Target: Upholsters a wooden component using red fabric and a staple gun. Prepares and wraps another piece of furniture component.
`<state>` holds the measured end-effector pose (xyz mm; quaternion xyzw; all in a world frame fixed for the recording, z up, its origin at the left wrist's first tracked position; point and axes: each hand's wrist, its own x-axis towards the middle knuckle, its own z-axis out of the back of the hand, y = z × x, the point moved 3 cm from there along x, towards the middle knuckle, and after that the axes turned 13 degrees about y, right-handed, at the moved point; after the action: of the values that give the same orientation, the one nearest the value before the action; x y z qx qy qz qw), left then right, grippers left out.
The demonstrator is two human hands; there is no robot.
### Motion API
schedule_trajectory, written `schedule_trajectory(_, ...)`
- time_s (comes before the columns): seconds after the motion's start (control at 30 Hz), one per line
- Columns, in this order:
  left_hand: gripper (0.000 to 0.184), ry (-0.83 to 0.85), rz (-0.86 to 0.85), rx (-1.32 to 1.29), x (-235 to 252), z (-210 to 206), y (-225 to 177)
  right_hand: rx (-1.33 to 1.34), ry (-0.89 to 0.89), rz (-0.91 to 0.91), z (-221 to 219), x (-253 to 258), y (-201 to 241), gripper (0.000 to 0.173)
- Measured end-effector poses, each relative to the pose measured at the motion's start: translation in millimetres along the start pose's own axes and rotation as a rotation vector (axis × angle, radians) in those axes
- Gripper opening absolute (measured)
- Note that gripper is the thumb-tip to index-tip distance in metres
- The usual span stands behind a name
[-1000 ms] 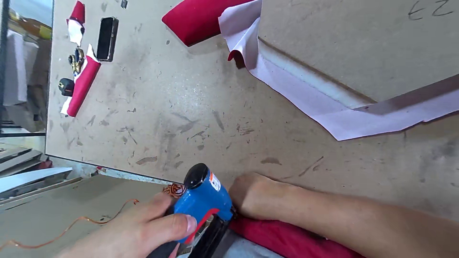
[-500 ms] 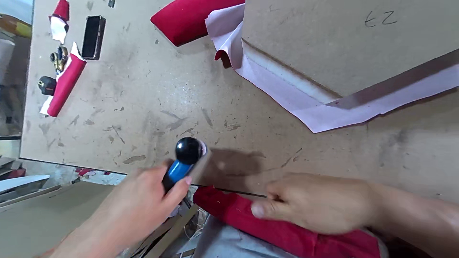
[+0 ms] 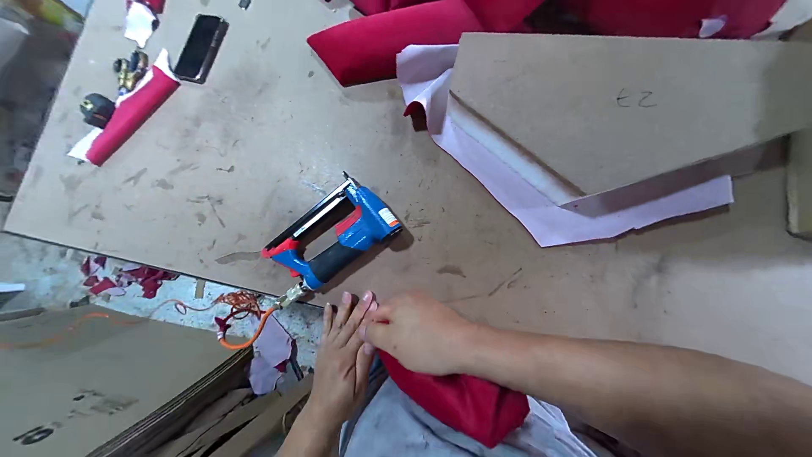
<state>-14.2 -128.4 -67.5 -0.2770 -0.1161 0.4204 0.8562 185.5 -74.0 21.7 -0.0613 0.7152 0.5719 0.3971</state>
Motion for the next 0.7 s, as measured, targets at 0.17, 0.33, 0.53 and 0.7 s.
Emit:
schedule_trajectory(0.17,0.058,0.0,0.035,-0.039,4,0,-2,0.35,-0.229,-0.005,4,-25,-58,0.037)
schedule_trajectory(0.33,0.067,-0.025,0.232,0.302,52,56,12,0.053,-0.202,-0.06,0,-34,-83,0.048)
schedule_trajectory(0.53,0.102,0.465,0.293,0.428,157,95,32,0.113,0.032,-0.048,2,-31,-96,0.05)
schedule_trajectory(0.7,0.024,0.705,0.693,-0.232,153,171,-4,0.067,0.063,-0.034,2,-34,-96,0.049)
